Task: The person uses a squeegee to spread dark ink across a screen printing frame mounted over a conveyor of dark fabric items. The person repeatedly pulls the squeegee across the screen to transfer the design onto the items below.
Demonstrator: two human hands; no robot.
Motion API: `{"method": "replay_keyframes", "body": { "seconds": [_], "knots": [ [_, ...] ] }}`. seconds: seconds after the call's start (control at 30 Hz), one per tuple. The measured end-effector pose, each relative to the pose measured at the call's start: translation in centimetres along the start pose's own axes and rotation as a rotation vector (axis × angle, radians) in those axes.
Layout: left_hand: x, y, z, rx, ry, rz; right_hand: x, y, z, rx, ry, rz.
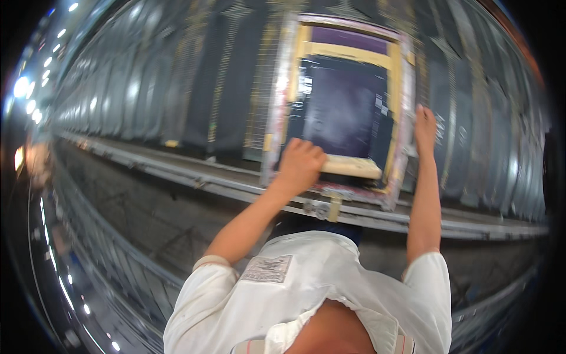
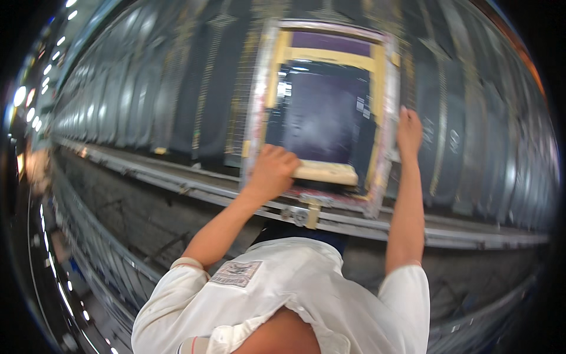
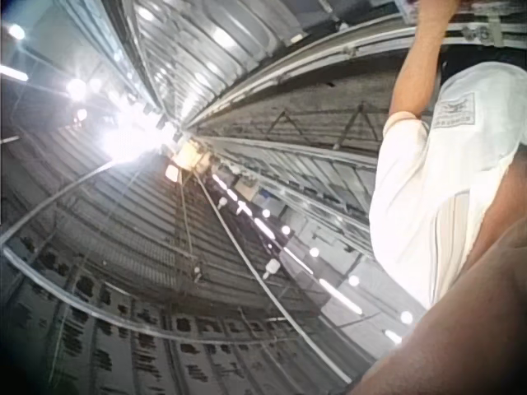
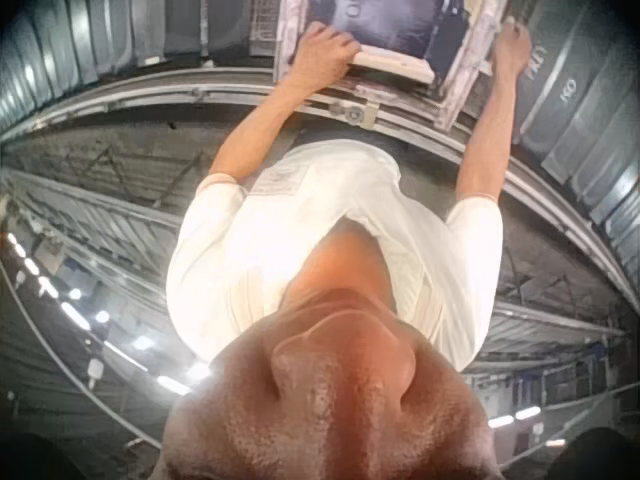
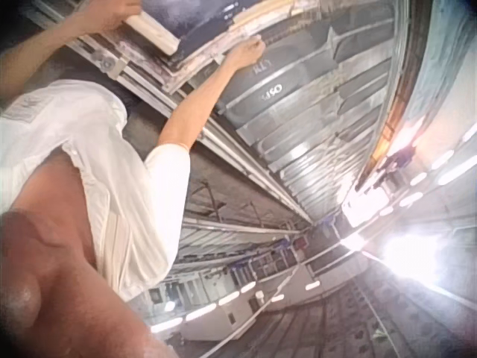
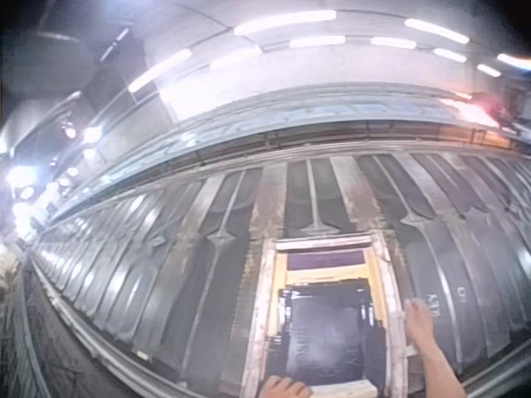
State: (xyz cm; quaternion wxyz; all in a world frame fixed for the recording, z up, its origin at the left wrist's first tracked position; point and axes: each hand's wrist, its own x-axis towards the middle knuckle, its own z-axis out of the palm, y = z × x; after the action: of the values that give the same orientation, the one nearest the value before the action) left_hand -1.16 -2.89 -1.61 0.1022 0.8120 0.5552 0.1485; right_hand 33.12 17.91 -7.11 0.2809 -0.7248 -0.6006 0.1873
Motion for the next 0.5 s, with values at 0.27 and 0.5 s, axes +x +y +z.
{"method": "replay_keyframes", "body": {
  "seconds": [0.27,0.5],
  "knots": [
    [-1.6,1.3,0.0,-0.088,0.178,-0.037,-0.9,-3.9,-5.0,0.123,0.072,-0.048],
    [-2.1,-0.7,-1.8,-0.007,0.081,-0.076,-2.8,-4.5,-0.3,0.172,0.161,-0.169]
  ]
}}
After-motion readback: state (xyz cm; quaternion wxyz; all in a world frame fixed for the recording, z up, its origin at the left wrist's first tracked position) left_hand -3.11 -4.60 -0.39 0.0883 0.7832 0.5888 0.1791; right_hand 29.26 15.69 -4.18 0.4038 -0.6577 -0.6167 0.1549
